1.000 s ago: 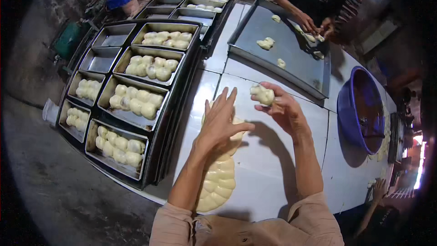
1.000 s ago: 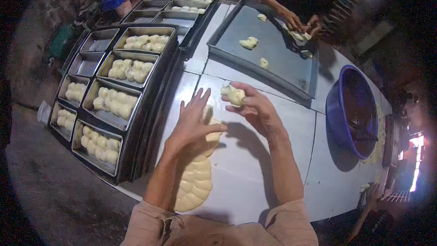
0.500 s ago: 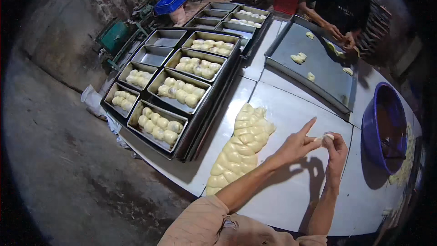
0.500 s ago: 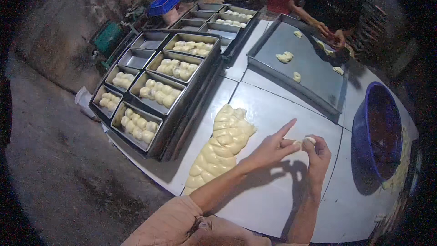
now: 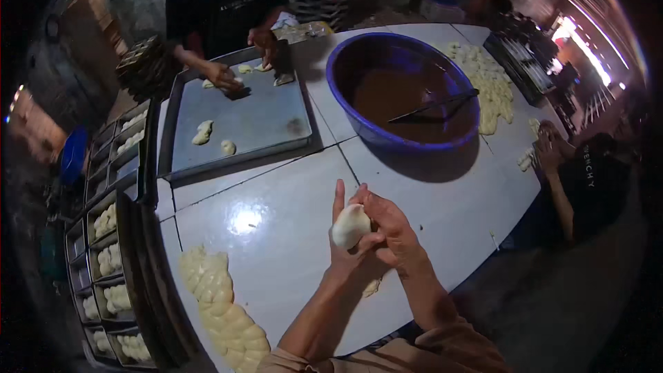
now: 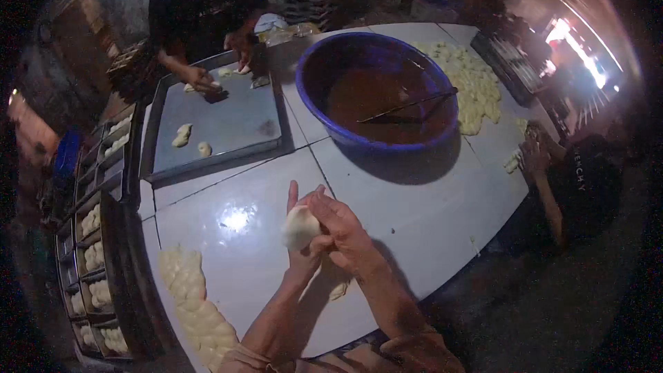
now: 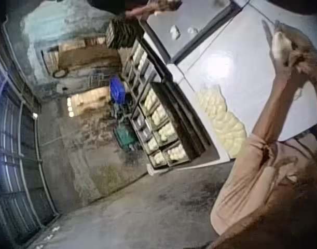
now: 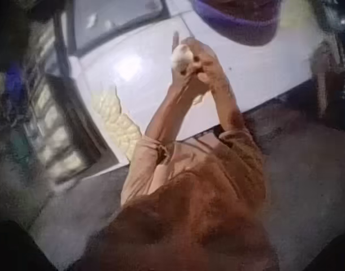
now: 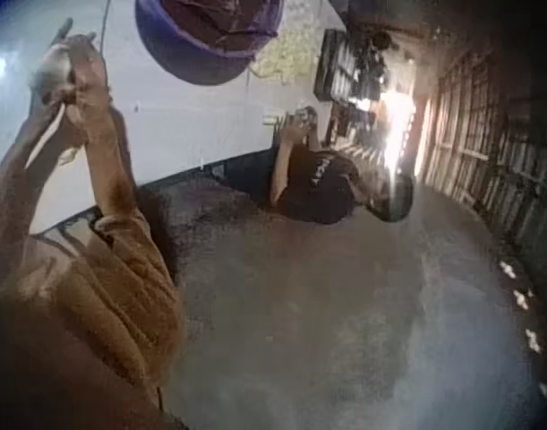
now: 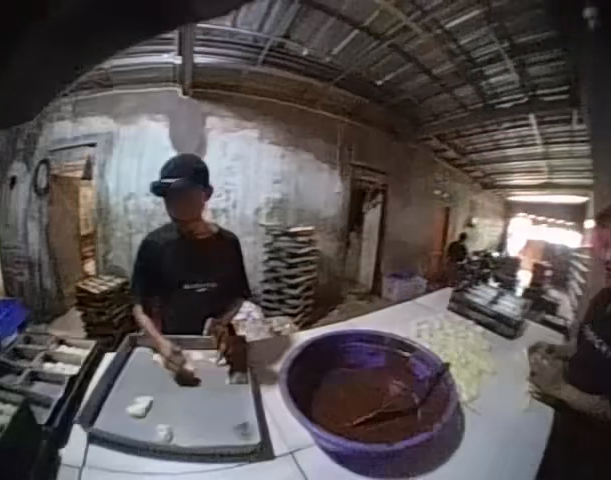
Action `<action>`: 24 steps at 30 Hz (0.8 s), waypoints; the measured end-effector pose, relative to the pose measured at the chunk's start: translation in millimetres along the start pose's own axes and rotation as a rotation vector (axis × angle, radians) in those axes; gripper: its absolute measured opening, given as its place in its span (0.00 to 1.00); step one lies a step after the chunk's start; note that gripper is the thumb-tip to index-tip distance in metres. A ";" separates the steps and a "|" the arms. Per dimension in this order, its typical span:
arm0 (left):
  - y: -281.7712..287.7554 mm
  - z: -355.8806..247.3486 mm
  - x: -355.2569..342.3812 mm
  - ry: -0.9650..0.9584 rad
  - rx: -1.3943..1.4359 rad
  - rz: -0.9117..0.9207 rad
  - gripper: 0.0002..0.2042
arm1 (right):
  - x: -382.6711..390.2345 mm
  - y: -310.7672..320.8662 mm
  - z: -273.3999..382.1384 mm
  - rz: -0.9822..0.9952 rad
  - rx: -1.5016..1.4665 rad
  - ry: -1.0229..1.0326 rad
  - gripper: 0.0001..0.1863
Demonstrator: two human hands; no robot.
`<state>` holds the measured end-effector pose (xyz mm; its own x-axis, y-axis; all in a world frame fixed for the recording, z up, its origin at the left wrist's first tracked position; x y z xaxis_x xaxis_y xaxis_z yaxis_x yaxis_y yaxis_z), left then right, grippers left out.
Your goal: The person tears pieces of dough, fills them with chocolate from a bowl, and shapes them into small buns by hand. They then place the filled dough buns into metal baking pans.
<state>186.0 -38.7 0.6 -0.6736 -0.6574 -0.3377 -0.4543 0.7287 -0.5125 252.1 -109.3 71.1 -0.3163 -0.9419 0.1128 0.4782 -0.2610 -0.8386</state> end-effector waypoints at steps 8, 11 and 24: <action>19.7 -20.6 -2.3 0.520 -0.395 0.135 0.43 | -55.4 52.0 174.3 -0.337 1.044 0.296 0.13; 33.2 -30.6 1.3 0.535 -0.458 0.036 0.28 | -102.4 105.4 188.3 -0.236 1.312 0.079 0.12; 50.3 -38.7 2.3 0.624 -0.501 -0.049 0.21 | -129.9 133.1 175.3 -0.129 1.978 -0.579 0.17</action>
<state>139.1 3.8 4.5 -0.7806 -0.5701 0.2560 -0.5997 0.7986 -0.0502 500.4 -58.7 38.3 -0.3638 -0.7433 0.5614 0.6484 0.2307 0.7255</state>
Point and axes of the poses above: each hand's wrist, its own x-axis away from the middle knuckle, its own y-axis out of the back of the hand, z = x × y, the point moved 2 cm from there along -x, towards the middle knuckle, and after that the axes turned 1 degree about -x, right-handed, at the moved point
